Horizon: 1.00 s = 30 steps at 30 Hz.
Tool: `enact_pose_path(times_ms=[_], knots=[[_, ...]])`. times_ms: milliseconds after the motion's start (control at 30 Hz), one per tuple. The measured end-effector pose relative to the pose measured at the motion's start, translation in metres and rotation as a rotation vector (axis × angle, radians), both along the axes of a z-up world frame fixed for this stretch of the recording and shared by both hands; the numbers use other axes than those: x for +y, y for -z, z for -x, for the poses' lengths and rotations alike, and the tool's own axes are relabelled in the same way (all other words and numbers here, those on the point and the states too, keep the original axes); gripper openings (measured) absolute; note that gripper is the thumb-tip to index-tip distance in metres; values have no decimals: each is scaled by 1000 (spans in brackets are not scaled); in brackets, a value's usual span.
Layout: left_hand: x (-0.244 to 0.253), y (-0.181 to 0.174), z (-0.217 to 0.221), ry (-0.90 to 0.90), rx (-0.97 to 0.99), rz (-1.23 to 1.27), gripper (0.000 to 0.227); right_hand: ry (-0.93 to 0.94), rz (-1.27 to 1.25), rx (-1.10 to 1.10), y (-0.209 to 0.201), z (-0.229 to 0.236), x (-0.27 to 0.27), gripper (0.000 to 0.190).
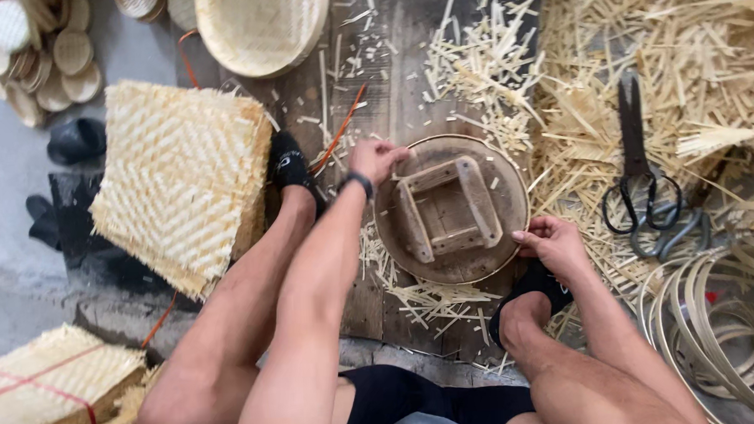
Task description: The person fits a woven bamboo square over a round wooden mold, secures it with a circular hoop, and trims the excess bamboo strips using large shears.
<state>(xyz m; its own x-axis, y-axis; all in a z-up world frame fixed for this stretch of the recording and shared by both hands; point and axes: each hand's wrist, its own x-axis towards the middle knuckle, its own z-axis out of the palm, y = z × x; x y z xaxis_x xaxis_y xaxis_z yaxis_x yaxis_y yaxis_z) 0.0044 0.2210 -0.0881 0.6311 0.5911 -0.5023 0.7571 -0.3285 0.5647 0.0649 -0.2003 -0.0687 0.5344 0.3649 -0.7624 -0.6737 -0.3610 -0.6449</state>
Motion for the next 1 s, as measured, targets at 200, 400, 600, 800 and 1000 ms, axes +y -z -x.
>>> enact_pose_path(times_ms=[200, 400, 600, 800, 1000], knots=[[-43, 11, 141, -668, 1, 649, 19, -31, 43, -45, 1, 0, -2, 24], [-51, 14, 132, -632, -58, 416, 29, 89, -1, -81, -5, -2, 4, 23], [-98, -15, 95, -756, -40, 324, 40, 105, -11, -6, 2, -31, 8, 22], [-170, -23, 125, -945, -166, 798, 23, 160, -47, 144, 30, -20, 2, 13], [-171, -24, 120, -943, -183, 754, 21, 100, 20, -8, 16, -14, 10, 22]])
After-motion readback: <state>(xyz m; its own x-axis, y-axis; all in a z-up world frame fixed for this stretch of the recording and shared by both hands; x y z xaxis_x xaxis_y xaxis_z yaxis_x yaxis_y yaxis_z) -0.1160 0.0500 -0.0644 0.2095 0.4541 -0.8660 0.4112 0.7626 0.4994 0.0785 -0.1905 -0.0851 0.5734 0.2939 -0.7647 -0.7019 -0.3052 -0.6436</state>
